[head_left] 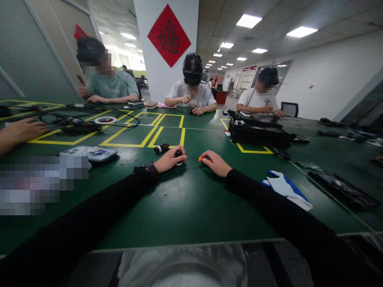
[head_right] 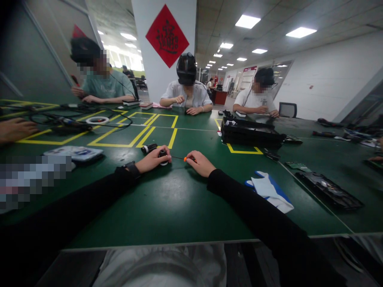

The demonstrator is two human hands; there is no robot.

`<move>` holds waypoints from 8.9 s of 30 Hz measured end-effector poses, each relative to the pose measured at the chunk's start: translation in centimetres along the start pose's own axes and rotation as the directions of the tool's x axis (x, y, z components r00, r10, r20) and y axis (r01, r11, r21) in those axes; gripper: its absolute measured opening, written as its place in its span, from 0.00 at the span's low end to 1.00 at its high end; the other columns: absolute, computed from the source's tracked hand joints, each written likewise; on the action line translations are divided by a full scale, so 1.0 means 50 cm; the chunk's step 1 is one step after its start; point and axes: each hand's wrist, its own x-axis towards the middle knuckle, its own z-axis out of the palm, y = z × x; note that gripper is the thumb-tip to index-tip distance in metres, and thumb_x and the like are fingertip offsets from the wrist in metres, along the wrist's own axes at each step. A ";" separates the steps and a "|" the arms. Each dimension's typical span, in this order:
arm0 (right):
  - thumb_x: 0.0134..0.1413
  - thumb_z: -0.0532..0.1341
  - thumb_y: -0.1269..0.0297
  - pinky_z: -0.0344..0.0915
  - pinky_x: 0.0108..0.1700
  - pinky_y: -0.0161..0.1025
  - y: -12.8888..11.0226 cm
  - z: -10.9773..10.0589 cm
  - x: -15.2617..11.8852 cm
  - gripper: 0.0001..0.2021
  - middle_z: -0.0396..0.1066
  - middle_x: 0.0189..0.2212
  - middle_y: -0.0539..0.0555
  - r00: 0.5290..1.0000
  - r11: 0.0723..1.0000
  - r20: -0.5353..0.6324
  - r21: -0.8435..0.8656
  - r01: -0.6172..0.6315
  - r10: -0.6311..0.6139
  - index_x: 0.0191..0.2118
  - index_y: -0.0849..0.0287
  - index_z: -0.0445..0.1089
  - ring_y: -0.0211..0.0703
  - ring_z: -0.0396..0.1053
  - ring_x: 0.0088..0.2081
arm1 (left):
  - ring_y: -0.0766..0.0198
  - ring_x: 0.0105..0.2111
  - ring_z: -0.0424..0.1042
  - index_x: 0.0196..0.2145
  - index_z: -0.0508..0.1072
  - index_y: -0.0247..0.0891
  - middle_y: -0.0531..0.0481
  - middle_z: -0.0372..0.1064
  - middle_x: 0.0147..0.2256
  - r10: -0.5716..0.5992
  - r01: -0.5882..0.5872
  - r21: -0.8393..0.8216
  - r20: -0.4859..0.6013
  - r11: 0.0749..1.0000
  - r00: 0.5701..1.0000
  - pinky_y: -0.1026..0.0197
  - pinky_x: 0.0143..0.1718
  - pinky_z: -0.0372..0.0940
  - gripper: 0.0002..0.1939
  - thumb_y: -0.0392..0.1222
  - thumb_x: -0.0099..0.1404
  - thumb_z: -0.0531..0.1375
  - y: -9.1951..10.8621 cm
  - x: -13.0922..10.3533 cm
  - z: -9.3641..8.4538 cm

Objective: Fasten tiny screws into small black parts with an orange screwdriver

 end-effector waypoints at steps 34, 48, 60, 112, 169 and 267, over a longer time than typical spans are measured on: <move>0.48 0.58 0.65 0.57 0.38 0.35 -0.006 -0.002 -0.005 0.09 0.64 0.34 0.51 1.000 1.000 -0.001 0.009 -0.019 0.019 0.37 0.60 0.61 0.37 0.61 0.35 | 0.67 0.29 0.66 0.32 0.62 0.37 0.53 0.67 0.28 0.019 -0.019 0.071 -0.001 0.997 1.000 0.62 0.35 0.61 0.12 0.48 0.56 0.56 0.005 -0.003 -0.002; 0.52 0.54 0.65 0.56 0.39 0.36 0.005 0.000 -0.003 0.06 0.64 0.33 0.52 0.999 0.998 -0.005 -0.052 -0.044 0.043 0.36 0.60 0.62 0.38 0.59 0.35 | 0.67 0.30 0.66 0.31 0.63 0.37 0.53 0.67 0.29 0.009 -0.007 0.085 -0.019 0.996 1.000 0.62 0.35 0.61 0.13 0.48 0.55 0.57 0.010 -0.003 -0.002; 0.52 0.56 0.64 0.57 0.42 0.38 -0.006 -0.001 -0.004 0.10 0.65 0.36 0.54 0.999 0.999 0.027 -0.035 -0.026 0.027 0.40 0.61 0.64 0.39 0.60 0.38 | 0.67 0.30 0.67 0.31 0.62 0.37 0.53 0.67 0.27 -0.003 0.004 -0.004 0.012 1.000 1.000 0.62 0.35 0.62 0.11 0.47 0.56 0.56 0.007 0.000 -0.001; 0.53 0.55 0.67 0.59 0.44 0.39 0.003 0.012 0.007 0.11 0.68 0.38 0.55 0.998 0.996 -0.059 -0.085 -0.024 0.019 0.44 0.58 0.65 0.41 0.64 0.40 | 0.69 0.26 0.64 0.30 0.59 0.37 0.55 0.61 0.25 0.012 -0.018 -0.028 -0.197 0.999 0.980 0.65 0.31 0.60 0.14 0.51 0.57 0.55 -0.017 0.033 0.026; 0.52 0.54 0.68 0.57 0.44 0.40 -0.012 0.009 0.009 0.11 0.65 0.37 0.57 0.996 0.957 -0.054 -0.277 -0.084 0.072 0.42 0.62 0.63 0.43 0.60 0.40 | 0.64 0.37 0.67 0.43 0.59 0.39 0.50 0.66 0.36 -0.003 0.006 0.059 -0.054 0.998 0.999 0.57 0.44 0.61 0.21 0.49 0.54 0.59 -0.022 0.022 0.006; 0.55 0.51 0.65 0.58 0.45 0.39 0.020 0.011 0.011 0.10 0.67 0.37 0.54 0.989 0.991 -0.072 -0.026 -0.132 0.130 0.40 0.60 0.65 0.40 0.62 0.40 | 0.65 0.35 0.68 0.38 0.62 0.38 0.51 0.68 0.34 0.061 -0.051 0.105 -0.093 0.993 0.994 0.58 0.43 0.61 0.12 0.43 0.56 0.56 -0.016 0.009 0.005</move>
